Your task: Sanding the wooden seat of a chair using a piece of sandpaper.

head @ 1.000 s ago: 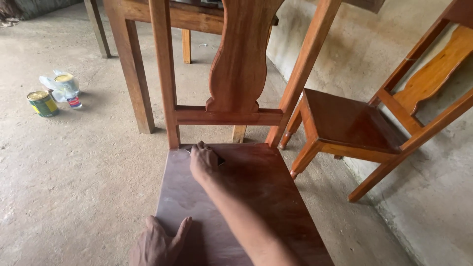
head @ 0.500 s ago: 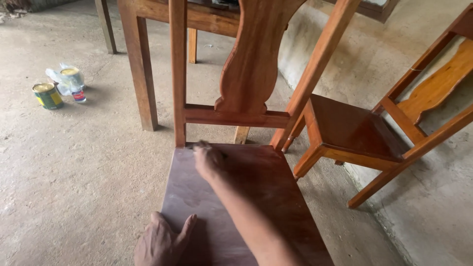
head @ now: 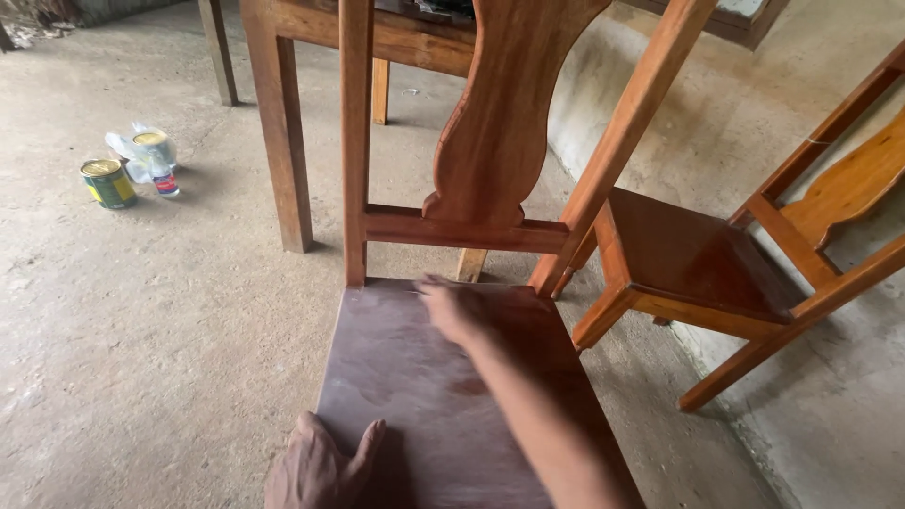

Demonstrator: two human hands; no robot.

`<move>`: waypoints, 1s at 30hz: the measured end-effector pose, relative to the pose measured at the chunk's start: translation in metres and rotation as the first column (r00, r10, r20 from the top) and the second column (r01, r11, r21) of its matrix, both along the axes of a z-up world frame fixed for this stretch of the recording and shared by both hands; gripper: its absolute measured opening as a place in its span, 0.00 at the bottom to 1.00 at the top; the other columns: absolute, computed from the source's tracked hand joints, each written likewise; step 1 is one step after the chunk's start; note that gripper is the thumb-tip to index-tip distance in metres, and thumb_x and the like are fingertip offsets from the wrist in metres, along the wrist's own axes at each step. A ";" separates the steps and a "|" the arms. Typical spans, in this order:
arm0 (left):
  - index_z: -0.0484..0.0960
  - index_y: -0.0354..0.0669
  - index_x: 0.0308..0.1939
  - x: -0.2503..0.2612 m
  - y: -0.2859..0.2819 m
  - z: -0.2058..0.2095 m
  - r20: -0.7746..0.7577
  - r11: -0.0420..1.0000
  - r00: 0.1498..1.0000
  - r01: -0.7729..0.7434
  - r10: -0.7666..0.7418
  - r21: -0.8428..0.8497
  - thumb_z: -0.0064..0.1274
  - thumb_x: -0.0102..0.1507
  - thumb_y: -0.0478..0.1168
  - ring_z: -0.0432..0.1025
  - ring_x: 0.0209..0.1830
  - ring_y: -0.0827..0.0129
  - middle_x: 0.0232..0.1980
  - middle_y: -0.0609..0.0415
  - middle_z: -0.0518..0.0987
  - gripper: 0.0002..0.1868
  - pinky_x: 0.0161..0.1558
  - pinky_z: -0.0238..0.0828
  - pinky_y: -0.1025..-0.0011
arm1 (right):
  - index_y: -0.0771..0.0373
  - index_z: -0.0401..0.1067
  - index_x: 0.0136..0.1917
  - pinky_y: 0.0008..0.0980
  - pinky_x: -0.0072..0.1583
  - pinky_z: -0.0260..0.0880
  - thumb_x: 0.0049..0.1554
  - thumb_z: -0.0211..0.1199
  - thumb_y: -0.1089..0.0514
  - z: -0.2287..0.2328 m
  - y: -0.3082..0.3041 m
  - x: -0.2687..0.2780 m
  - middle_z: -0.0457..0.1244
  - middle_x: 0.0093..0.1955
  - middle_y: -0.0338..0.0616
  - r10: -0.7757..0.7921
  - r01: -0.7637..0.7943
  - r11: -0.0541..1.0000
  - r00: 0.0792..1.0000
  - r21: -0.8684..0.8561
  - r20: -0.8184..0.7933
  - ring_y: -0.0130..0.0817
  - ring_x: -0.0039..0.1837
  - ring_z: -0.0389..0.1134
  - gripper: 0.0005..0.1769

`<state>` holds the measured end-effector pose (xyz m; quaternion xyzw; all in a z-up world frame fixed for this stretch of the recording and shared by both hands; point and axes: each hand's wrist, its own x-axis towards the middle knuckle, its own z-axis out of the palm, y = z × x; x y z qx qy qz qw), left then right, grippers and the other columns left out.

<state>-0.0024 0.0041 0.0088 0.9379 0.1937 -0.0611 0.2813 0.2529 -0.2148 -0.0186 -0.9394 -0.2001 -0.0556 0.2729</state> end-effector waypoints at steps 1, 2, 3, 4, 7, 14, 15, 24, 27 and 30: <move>0.71 0.31 0.44 -0.001 0.000 -0.001 0.000 1.000 1.000 -0.004 0.004 0.015 0.50 0.55 0.78 0.84 0.40 0.46 0.36 0.31 0.83 0.48 0.42 0.82 0.54 | 0.58 0.73 0.63 0.30 0.45 0.77 0.67 0.50 0.62 -0.018 0.020 0.018 0.67 0.69 0.47 0.066 -0.046 0.991 0.984 -0.125 0.163 0.34 0.49 0.72 0.15; 0.70 0.30 0.45 -0.001 -0.003 -0.001 0.002 1.000 1.000 -0.004 0.004 0.029 0.51 0.55 0.78 0.83 0.41 0.44 0.35 0.30 0.83 0.48 0.43 0.82 0.53 | 0.56 0.72 0.63 0.30 0.54 0.79 0.70 0.50 0.59 -0.036 0.038 0.036 0.67 0.67 0.49 0.145 -0.064 0.965 0.938 -0.255 0.315 0.38 0.59 0.75 0.13; 0.70 0.30 0.45 -0.002 -0.002 -0.005 0.005 1.000 1.000 -0.002 0.002 0.031 0.51 0.55 0.78 0.83 0.41 0.44 0.35 0.30 0.83 0.48 0.43 0.82 0.53 | 0.56 0.72 0.63 0.30 0.54 0.79 0.70 0.50 0.59 -0.011 0.035 0.018 0.67 0.67 0.49 0.143 -0.062 0.966 0.937 -0.253 0.317 0.38 0.59 0.75 0.13; 0.70 0.30 0.45 -0.001 0.000 -0.008 0.015 1.000 1.000 0.008 -0.008 0.004 0.52 0.55 0.78 0.83 0.40 0.44 0.36 0.29 0.83 0.48 0.43 0.82 0.53 | 0.58 0.71 0.66 0.34 0.54 0.79 0.70 0.49 0.60 0.014 0.032 0.001 0.63 0.70 0.48 0.111 -0.096 0.976 0.992 -0.198 0.066 0.40 0.59 0.75 0.15; 0.71 0.29 0.44 0.001 0.003 -0.007 0.019 0.999 0.999 0.031 -0.031 -0.012 0.53 0.55 0.77 0.84 0.40 0.45 0.36 0.29 0.83 0.47 0.43 0.83 0.54 | 0.65 0.70 0.68 0.43 0.65 0.68 0.67 0.50 0.66 -0.017 -0.033 0.023 0.54 0.77 0.51 0.266 -0.255 0.962 0.955 0.095 -0.128 0.46 0.70 0.63 0.18; 0.71 0.28 0.44 0.010 0.003 -0.016 0.013 0.999 0.999 0.029 -0.029 0.030 0.53 0.55 0.77 0.84 0.40 0.46 0.35 0.31 0.82 0.48 0.42 0.83 0.57 | 0.63 0.74 0.64 0.40 0.74 0.65 0.63 0.55 0.67 -0.019 -0.060 0.023 0.61 0.74 0.50 0.293 -0.255 0.951 0.922 -0.174 0.252 0.43 0.75 0.62 0.17; 0.71 0.28 0.44 0.014 0.004 -0.024 0.016 0.999 1.000 0.026 -0.026 0.034 0.53 0.55 0.77 0.84 0.40 0.46 0.35 0.31 0.82 0.48 0.42 0.83 0.57 | 0.63 0.74 0.64 0.40 0.74 0.65 0.63 0.55 0.67 0.011 -0.028 0.008 0.61 0.74 0.50 0.295 -0.258 0.951 0.920 -0.171 0.257 0.43 0.75 0.62 0.17; 0.69 0.27 0.43 0.024 0.008 -0.072 0.028 0.988 0.998 0.046 -0.051 0.148 0.54 0.52 0.79 0.84 0.34 0.50 0.33 0.34 0.79 0.51 0.36 0.85 0.58 | 0.68 0.66 0.72 0.44 0.76 0.57 0.58 0.49 0.81 -0.028 -0.053 0.048 0.51 0.79 0.54 0.476 -0.413 0.830 0.875 0.375 -0.092 0.46 0.77 0.57 0.31; 0.72 0.32 0.40 0.020 0.006 -0.047 0.003 1.000 1.000 -0.014 0.014 0.025 0.54 0.51 0.78 0.84 0.32 0.51 0.30 0.35 0.81 0.47 0.37 0.84 0.57 | 0.64 0.75 0.62 0.44 0.66 0.69 0.60 0.57 0.71 0.030 -0.085 0.014 0.65 0.70 0.50 0.297 -0.270 0.949 0.940 -0.164 0.169 0.45 0.67 0.67 0.18; 0.70 0.31 0.42 0.023 0.009 -0.061 -0.004 0.994 0.998 0.058 -0.058 0.091 0.51 0.55 0.79 0.84 0.31 0.53 0.29 0.37 0.81 0.47 0.35 0.84 0.59 | 0.60 0.75 0.64 0.40 0.48 0.74 0.64 0.57 0.64 0.014 -0.052 0.042 0.70 0.52 0.48 0.227 -0.210 0.962 0.970 -0.176 0.082 0.41 0.46 0.68 0.16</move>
